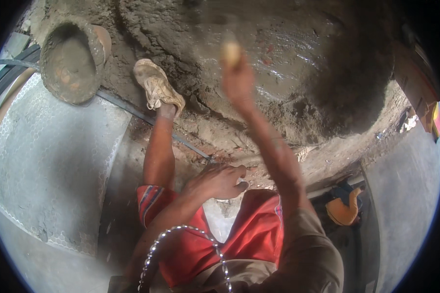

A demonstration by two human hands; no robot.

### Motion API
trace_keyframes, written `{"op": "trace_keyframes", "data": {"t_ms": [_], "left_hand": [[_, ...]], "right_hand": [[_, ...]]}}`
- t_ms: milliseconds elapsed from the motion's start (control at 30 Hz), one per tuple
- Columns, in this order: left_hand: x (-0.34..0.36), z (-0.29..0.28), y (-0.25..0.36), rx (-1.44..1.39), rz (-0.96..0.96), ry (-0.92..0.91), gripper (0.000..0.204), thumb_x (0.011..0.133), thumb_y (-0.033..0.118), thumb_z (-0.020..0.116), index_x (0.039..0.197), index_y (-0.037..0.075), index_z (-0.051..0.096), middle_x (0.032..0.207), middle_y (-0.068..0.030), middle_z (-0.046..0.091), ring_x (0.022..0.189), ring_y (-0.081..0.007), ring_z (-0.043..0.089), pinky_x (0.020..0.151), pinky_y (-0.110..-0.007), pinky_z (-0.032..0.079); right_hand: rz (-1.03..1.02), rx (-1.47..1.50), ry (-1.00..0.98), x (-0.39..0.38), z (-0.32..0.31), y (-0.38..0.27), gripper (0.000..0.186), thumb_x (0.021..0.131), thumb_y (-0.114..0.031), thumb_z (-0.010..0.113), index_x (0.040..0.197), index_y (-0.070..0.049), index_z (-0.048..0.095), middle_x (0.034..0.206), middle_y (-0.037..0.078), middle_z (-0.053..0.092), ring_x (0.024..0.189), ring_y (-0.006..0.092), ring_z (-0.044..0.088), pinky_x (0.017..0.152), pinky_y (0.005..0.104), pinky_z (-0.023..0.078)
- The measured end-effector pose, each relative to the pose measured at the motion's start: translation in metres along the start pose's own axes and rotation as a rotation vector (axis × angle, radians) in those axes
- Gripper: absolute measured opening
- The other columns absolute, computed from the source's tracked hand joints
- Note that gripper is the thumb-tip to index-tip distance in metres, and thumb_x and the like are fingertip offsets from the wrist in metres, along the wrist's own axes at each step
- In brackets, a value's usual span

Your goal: The person carries a bucket, sets it down next to a cement pile, and mixes the cement and water using a trowel.

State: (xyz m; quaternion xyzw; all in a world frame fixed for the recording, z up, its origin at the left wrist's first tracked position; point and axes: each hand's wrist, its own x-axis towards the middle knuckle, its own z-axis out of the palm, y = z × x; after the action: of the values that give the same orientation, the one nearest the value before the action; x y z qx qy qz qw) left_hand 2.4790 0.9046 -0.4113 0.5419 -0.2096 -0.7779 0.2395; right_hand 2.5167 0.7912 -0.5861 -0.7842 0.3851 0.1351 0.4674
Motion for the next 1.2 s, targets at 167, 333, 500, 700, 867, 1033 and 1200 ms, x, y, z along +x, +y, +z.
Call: {"op": "trace_keyframes", "data": {"t_ms": [167, 333, 500, 700, 867, 1033, 1200], "left_hand": [[0.001, 0.004, 0.003, 0.006, 0.029, 0.014, 0.038, 0.082, 0.034, 0.048, 0.102, 0.003, 0.052, 0.091, -0.0213, 0.06, 0.091, -0.0343, 0.058, 0.08, -0.045, 0.043], [0.008, 0.013, -0.006, 0.027, -0.023, 0.049, 0.036, 0.081, 0.033, 0.049, 0.1, 0.003, 0.053, 0.09, -0.0202, 0.061, 0.09, -0.0348, 0.058, 0.078, -0.045, 0.043], [0.015, 0.007, -0.004, 0.048, -0.079, -0.011, 0.037, 0.081, 0.033, 0.049, 0.1, 0.001, 0.051, 0.095, -0.0237, 0.059, 0.092, -0.0374, 0.056, 0.082, -0.047, 0.042], [0.018, 0.012, -0.001, 0.08, -0.084, 0.051, 0.038, 0.082, 0.036, 0.05, 0.103, 0.005, 0.051, 0.094, -0.0198, 0.061, 0.092, -0.0359, 0.057, 0.082, -0.045, 0.043], [0.015, 0.005, 0.011, 0.092, -0.194, -0.068, 0.039, 0.082, 0.038, 0.05, 0.107, 0.008, 0.051, 0.096, -0.0176, 0.061, 0.096, -0.0342, 0.056, 0.086, -0.043, 0.041], [0.013, 0.014, -0.008, 0.083, -0.086, 0.059, 0.035, 0.081, 0.032, 0.05, 0.101, 0.002, 0.05, 0.087, -0.0228, 0.061, 0.086, -0.0374, 0.059, 0.076, -0.048, 0.045], [0.017, 0.017, -0.004, 0.053, -0.159, 0.007, 0.038, 0.083, 0.034, 0.049, 0.106, 0.004, 0.05, 0.1, -0.0187, 0.06, 0.099, -0.0343, 0.055, 0.085, -0.044, 0.041]], "right_hand": [[-0.065, -0.265, 0.41, 0.083, -0.123, 0.086, 0.041, 0.084, -0.04, 0.054, 0.101, -0.002, 0.054, 0.074, 0.011, 0.061, 0.061, 0.0187, 0.058, 0.049, 0.0303, 0.046], [-0.185, -0.236, 0.345, 0.099, -0.103, 0.102, 0.042, 0.082, -0.036, 0.057, 0.108, -0.003, 0.054, 0.084, 0.018, 0.062, 0.073, 0.0326, 0.061, 0.059, 0.0364, 0.049], [-0.336, -0.554, 0.048, 0.027, -0.09, 0.109, 0.041, 0.084, -0.033, 0.055, 0.121, -0.017, 0.048, 0.087, 0.016, 0.061, 0.072, 0.0337, 0.061, 0.058, 0.0387, 0.049], [-0.044, -0.641, 0.411, 0.002, -0.166, 0.189, 0.051, 0.082, -0.045, 0.053, 0.123, -0.017, 0.042, 0.09, 0.014, 0.062, 0.077, 0.0355, 0.06, 0.065, 0.0441, 0.048], [0.491, -0.609, 0.637, 0.052, -0.213, 0.224, 0.056, 0.077, -0.035, 0.057, 0.124, -0.009, 0.039, 0.101, 0.021, 0.058, 0.089, 0.0394, 0.057, 0.078, 0.0452, 0.045], [0.186, -0.31, 0.513, 0.026, -0.146, 0.242, 0.044, 0.075, -0.022, 0.064, 0.114, -0.006, 0.05, 0.094, 0.011, 0.06, 0.08, 0.0237, 0.059, 0.072, 0.0342, 0.047], [-0.024, 0.198, 0.236, -0.02, -0.074, 0.209, 0.042, 0.079, -0.016, 0.066, 0.114, -0.002, 0.049, 0.094, 0.007, 0.058, 0.078, 0.0118, 0.056, 0.066, 0.0217, 0.049]]}}
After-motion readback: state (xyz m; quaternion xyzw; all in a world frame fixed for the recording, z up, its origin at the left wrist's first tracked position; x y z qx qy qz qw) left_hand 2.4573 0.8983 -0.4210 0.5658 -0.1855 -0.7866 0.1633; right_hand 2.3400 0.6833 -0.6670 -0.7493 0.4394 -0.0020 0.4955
